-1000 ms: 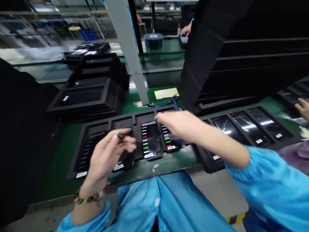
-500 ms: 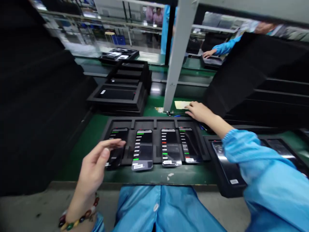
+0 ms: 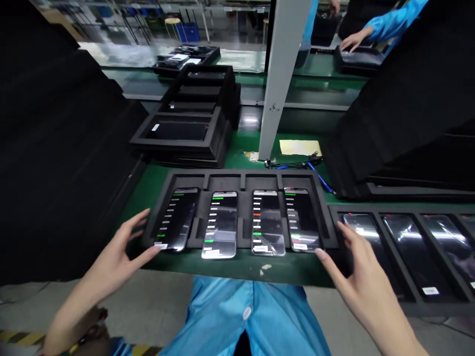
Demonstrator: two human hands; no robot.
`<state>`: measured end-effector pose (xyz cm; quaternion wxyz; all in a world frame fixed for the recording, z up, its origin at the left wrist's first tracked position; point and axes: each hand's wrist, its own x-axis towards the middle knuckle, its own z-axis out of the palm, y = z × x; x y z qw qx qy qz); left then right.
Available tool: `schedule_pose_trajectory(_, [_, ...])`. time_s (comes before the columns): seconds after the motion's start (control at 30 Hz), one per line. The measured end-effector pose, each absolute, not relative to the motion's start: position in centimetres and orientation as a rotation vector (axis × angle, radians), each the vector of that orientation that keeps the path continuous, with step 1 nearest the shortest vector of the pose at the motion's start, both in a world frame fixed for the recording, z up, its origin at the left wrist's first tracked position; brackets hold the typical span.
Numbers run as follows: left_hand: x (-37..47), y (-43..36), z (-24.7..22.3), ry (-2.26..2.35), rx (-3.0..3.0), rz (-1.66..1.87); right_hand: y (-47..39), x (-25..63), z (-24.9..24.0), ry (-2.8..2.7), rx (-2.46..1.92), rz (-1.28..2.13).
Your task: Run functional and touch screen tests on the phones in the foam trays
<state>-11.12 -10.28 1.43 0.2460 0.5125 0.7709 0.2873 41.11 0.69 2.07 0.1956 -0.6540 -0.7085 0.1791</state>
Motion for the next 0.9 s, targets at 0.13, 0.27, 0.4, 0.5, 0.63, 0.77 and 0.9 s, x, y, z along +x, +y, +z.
schedule_pose_trajectory(0.13, [-11.5, -10.7, 0.5, 2.248, 0.919, 0.804, 1.2, 42.1, 1.5, -1.889, -1.944, 0.596])
schedule_pose_trajectory(0.27, [-10.3, -9.3, 1.7, 2.468, 0.939, 0.517, 3.1, 41.5, 1.8, -1.973, -1.996, 0.449])
schedule_pose_trajectory(0.4, [-10.6, -7.8, 2.4, 2.419, 1.003, 0.480, 6.2, 40.2, 2.4, -2.103, -1.993, 0.394])
schedule_pose_trajectory(0.5, [-11.9, -7.2, 1.6, 2.328, 0.897, 0.596, 9.3, 39.5, 3.0, -2.219, -1.937, 0.465])
schedule_pose_trajectory(0.63, [-13.2, -7.2, -0.1, 2.255, 0.784, 0.711, 13.6, 39.3, 3.6, -2.251, -1.972, 0.405])
schedule_pose_trajectory(0.77, [-13.1, -8.5, -1.4, 2.247, 0.704, 0.841, 16.7, 39.1, 3.7, -2.319, -2.019, 0.543])
schedule_pose_trajectory(0.9, [-11.8, -9.1, -2.4, 2.162, 0.549, 0.994, 17.9, 38.1, 4.0, -2.382, -1.990, 0.673])
